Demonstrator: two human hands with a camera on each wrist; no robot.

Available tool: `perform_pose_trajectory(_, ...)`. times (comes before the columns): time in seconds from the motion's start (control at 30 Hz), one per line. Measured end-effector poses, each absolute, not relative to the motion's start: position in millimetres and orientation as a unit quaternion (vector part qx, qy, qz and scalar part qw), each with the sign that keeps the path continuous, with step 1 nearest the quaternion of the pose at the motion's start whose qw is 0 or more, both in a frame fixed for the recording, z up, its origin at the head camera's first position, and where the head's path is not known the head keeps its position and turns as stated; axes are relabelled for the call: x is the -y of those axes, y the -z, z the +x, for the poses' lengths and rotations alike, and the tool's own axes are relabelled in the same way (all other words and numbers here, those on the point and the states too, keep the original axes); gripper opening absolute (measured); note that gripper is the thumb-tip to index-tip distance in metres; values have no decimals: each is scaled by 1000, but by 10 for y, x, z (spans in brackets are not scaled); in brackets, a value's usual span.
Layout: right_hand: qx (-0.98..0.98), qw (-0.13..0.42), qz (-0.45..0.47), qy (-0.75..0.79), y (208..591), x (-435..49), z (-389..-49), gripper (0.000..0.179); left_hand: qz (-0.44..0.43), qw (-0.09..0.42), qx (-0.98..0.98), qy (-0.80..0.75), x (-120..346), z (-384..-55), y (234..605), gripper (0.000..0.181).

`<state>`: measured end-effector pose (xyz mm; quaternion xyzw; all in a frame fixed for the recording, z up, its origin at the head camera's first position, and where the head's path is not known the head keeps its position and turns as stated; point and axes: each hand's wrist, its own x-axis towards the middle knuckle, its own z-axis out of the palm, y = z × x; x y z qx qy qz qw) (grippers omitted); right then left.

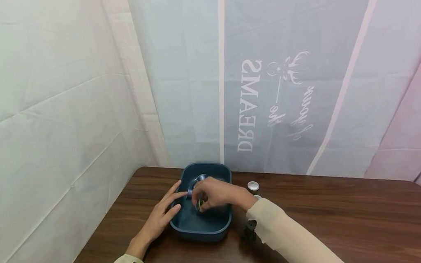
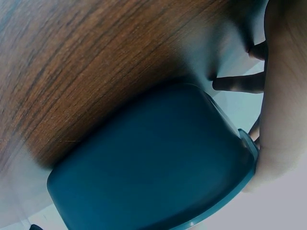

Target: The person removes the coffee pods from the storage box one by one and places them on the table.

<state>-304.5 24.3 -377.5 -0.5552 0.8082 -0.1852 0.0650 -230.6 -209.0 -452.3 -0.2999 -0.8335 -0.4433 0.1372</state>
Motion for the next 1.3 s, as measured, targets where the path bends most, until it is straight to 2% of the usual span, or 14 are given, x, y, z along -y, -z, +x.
perform_pose_trajectory(0.33,-786,54,-532,308,3613,-559,-3071,20,-291,131,836,447,2081,-2288,4507,39)
perform_pose_trajectory(0.93,-783,-43,-478,395,3512,-1198,-2979,18,-302,134,831,448,2082,-2300,4524,40)
perform_pose_trajectory(1.3,-767,-80,-459,441,3372,-1549,-2753,18,-302,138,831,447,2079,-2299,4522,42)
